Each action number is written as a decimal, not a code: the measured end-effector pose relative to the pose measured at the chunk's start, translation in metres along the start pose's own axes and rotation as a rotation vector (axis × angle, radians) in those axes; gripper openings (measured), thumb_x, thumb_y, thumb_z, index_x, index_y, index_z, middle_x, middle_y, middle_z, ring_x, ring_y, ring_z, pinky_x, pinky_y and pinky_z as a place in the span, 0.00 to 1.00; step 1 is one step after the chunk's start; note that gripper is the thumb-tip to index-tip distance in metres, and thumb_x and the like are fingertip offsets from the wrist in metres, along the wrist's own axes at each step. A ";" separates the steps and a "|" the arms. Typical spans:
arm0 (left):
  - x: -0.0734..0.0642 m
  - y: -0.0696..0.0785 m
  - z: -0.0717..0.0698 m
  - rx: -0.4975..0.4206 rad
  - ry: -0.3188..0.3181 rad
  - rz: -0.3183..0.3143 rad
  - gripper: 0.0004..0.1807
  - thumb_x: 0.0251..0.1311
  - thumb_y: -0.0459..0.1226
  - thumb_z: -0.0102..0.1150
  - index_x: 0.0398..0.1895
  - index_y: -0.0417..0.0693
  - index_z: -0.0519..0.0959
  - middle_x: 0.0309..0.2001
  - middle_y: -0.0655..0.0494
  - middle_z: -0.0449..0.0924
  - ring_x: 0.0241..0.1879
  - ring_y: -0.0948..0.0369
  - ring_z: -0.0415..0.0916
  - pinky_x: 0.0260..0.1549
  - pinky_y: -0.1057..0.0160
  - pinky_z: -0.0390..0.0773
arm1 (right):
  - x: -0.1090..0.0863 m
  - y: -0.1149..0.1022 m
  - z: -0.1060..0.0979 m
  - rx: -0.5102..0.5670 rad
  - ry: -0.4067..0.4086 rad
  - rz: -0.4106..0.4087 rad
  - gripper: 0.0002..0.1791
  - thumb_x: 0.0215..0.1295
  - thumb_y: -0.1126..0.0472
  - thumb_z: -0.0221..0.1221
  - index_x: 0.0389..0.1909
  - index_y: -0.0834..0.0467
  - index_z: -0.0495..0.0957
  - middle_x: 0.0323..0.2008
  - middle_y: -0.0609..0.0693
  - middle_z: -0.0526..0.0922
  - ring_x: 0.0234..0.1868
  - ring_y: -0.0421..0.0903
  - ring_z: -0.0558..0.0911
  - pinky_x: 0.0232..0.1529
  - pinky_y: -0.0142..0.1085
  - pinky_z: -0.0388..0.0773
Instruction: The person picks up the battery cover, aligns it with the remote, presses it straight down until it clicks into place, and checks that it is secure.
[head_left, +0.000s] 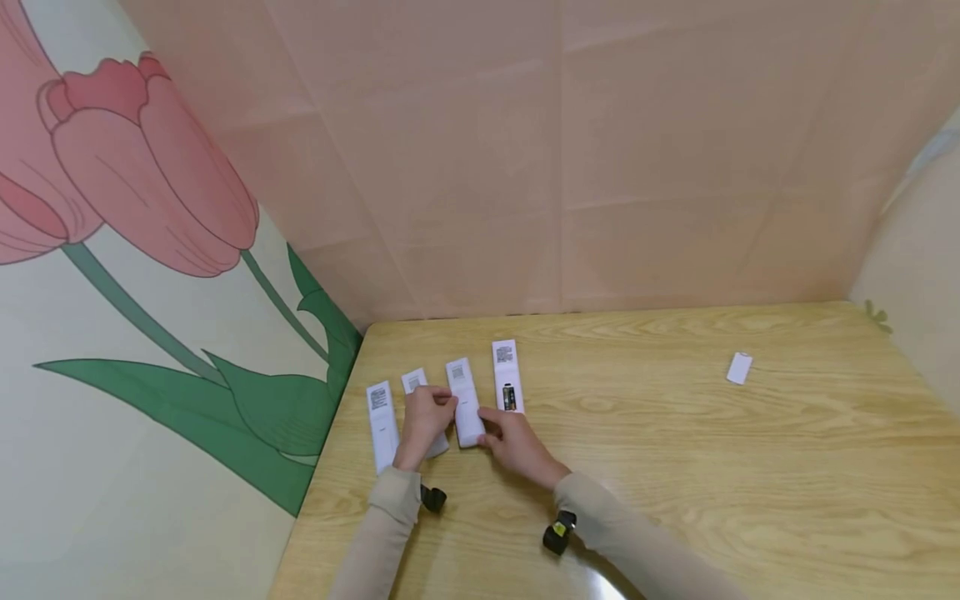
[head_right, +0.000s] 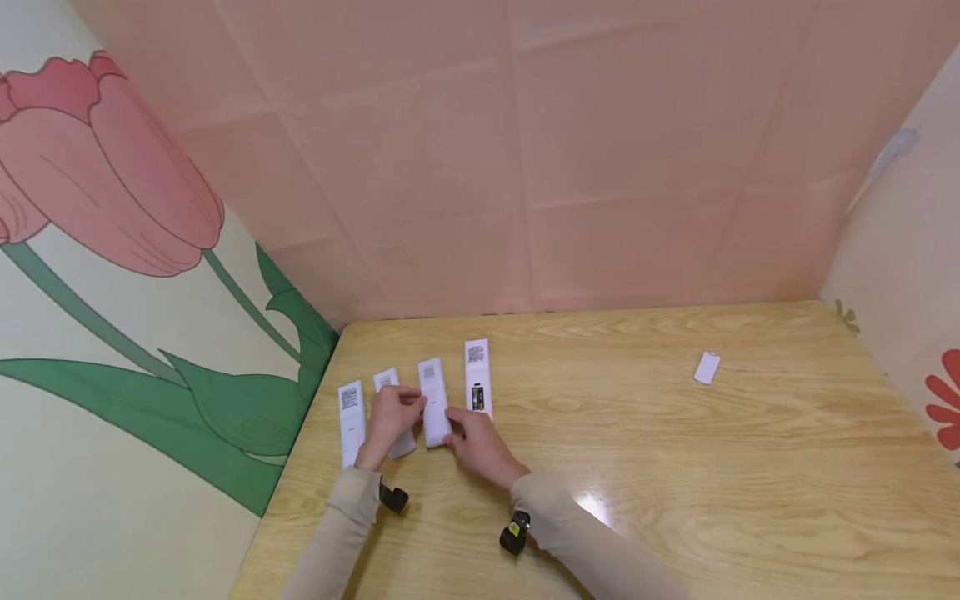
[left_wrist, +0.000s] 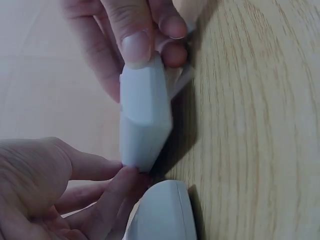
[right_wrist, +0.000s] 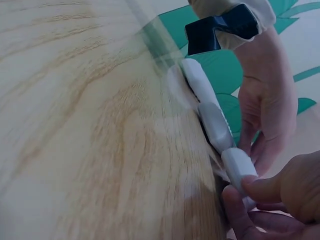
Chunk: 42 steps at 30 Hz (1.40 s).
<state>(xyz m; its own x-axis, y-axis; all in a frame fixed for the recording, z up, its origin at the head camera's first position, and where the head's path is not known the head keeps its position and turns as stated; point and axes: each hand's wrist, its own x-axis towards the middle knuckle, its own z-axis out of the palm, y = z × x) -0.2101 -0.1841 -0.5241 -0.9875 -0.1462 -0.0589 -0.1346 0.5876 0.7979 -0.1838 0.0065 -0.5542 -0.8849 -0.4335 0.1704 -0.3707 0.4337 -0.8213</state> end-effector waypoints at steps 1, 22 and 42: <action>0.000 0.000 0.000 0.000 -0.003 0.000 0.11 0.67 0.33 0.69 0.47 0.35 0.89 0.37 0.45 0.91 0.31 0.59 0.88 0.31 0.62 0.88 | 0.001 0.000 0.000 -0.013 0.000 -0.002 0.25 0.65 0.73 0.70 0.63 0.71 0.80 0.53 0.65 0.88 0.40 0.45 0.85 0.41 0.33 0.84; -0.002 -0.002 0.003 -0.017 -0.046 -0.044 0.08 0.69 0.32 0.67 0.44 0.36 0.89 0.31 0.48 0.90 0.25 0.55 0.88 0.24 0.64 0.86 | -0.001 -0.007 -0.004 -0.112 -0.012 -0.028 0.14 0.62 0.77 0.68 0.49 0.68 0.84 0.41 0.59 0.89 0.37 0.45 0.81 0.38 0.37 0.81; -0.001 0.013 0.005 0.151 0.057 0.061 0.14 0.65 0.38 0.73 0.46 0.36 0.84 0.39 0.46 0.88 0.37 0.54 0.85 0.36 0.57 0.86 | -0.013 -0.009 -0.034 0.111 0.058 0.110 0.16 0.71 0.70 0.65 0.57 0.72 0.81 0.49 0.66 0.89 0.37 0.46 0.86 0.36 0.32 0.84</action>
<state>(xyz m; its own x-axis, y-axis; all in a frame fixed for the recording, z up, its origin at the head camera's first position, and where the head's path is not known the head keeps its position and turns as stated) -0.2111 -0.1721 -0.5163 -0.9886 -0.1488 0.0240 -0.0898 0.7093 0.6992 -0.1790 0.0351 -0.5306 -0.9343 -0.3408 0.1047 -0.2401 0.3843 -0.8914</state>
